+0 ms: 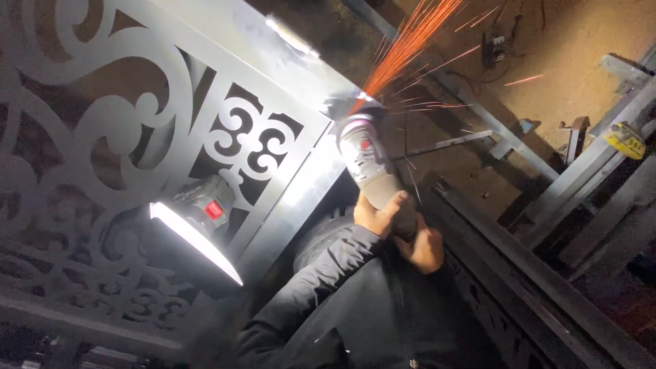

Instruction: Smoothing the edges of a decorative metal panel using a handheld angle grinder.

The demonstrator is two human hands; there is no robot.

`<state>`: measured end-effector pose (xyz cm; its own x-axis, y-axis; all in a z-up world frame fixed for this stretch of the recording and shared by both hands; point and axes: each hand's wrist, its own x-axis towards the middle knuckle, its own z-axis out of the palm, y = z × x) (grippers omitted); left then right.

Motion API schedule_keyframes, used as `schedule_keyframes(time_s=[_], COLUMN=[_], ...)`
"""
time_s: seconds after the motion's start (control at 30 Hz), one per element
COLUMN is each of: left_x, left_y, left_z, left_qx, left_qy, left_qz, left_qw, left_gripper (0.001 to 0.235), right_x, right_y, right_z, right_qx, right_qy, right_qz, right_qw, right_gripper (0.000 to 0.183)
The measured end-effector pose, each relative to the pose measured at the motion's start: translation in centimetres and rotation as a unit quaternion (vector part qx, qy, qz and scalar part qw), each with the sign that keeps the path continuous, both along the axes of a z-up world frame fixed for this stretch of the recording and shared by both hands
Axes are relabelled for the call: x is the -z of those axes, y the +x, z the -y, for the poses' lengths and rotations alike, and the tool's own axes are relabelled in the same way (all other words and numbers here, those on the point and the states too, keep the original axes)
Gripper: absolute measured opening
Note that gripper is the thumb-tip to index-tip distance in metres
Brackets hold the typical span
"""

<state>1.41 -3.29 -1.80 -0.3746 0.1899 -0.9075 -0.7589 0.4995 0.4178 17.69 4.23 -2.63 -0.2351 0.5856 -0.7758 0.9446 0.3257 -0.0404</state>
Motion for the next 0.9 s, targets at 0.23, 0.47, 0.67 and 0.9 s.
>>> schedule_keyframes(time_s=[0.23,0.47,0.67,0.9], left_x=[0.5,0.8,3.8,-0.5], left_y=[1.4,1.2,3.1,0.8], left_z=[-1.3,-0.2,4.1,-0.1], left_qx=[-0.006,0.018,-0.04,0.022], left_qy=[-0.011,0.01,-0.036,-0.047], left_qz=[-0.042,-0.06,-0.099,-0.05], left_qw=[0.999,0.998,0.994,0.997], left_gripper=[0.08,0.072,0.068,0.078], right_x=[0.8,-1.8,-0.6,-0.2], right_y=[2.1,-1.0,-1.3,2.2], right_z=[-1.1,0.2,2.8,1.1], right_qx=[-0.015,0.053,-0.033,0.041], right_qy=[0.01,-0.024,-0.061,-0.043], right_qz=[0.019,-0.006,-0.117,-0.156], right_qw=[1.0,0.998,0.991,0.986], right_gripper=[0.065,0.066,0.065,0.053])
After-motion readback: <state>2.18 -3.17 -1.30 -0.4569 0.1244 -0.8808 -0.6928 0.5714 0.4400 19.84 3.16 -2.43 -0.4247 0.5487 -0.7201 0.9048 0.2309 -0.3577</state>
